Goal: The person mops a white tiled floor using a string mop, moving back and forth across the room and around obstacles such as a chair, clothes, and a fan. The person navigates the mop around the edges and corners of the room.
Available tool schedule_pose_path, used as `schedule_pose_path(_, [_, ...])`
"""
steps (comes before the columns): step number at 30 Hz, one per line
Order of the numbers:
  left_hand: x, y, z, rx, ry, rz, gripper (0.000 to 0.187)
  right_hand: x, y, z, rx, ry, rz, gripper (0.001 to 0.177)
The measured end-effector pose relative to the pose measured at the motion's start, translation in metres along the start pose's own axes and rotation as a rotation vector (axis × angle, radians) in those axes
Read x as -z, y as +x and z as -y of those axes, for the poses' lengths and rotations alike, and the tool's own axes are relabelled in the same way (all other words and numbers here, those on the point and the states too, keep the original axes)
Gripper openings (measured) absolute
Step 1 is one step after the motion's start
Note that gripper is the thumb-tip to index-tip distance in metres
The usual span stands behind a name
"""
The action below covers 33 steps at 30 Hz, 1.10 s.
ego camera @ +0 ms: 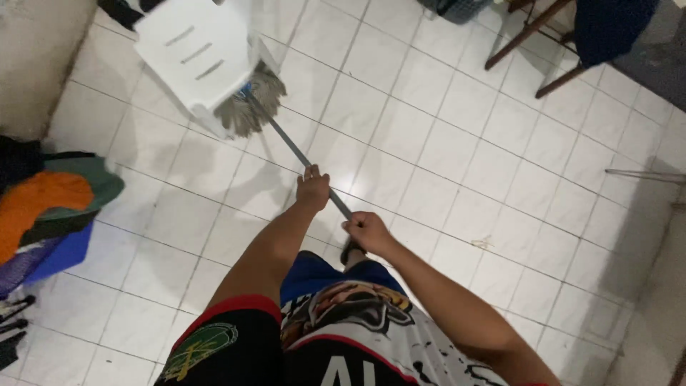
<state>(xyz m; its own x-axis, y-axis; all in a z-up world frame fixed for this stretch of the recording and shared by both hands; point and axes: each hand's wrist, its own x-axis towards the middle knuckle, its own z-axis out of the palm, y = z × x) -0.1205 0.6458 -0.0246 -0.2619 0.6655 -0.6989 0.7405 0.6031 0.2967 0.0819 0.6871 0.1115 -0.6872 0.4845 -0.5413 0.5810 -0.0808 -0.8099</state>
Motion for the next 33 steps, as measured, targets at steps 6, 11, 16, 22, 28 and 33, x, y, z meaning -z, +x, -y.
schedule_pose_path(6, [-0.095,0.005,-0.17,-0.599,0.262,-0.159,0.033,0.154,-0.126,-0.005,-0.283,0.016,-0.259,0.025])
schedule_pose_path(11, [-0.024,-0.069,-0.278,-0.609,-0.009,0.09,0.033,0.219,-0.199,0.042,-0.307,0.249,-0.438,0.035])
schedule_pose_path(16, [-0.021,-0.029,-0.257,-0.534,0.013,-0.052,0.028,0.228,-0.141,0.044,-0.186,0.188,-0.617,0.038])
schedule_pose_path(22, [-0.012,0.019,-0.178,-0.041,-0.093,0.021,0.058,0.187,-0.035,-0.013,-0.062,0.042,-0.194,0.025])
schedule_pose_path(28, [-0.043,0.042,-0.209,-0.133,0.061,-0.133,0.047,0.221,-0.07,-0.013,-0.1,-0.036,-0.137,0.023])
schedule_pose_path(33, [-0.057,0.007,-0.346,-0.745,0.876,-0.026,0.037,0.29,-0.191,0.013,-0.201,-0.164,-0.316,0.03])
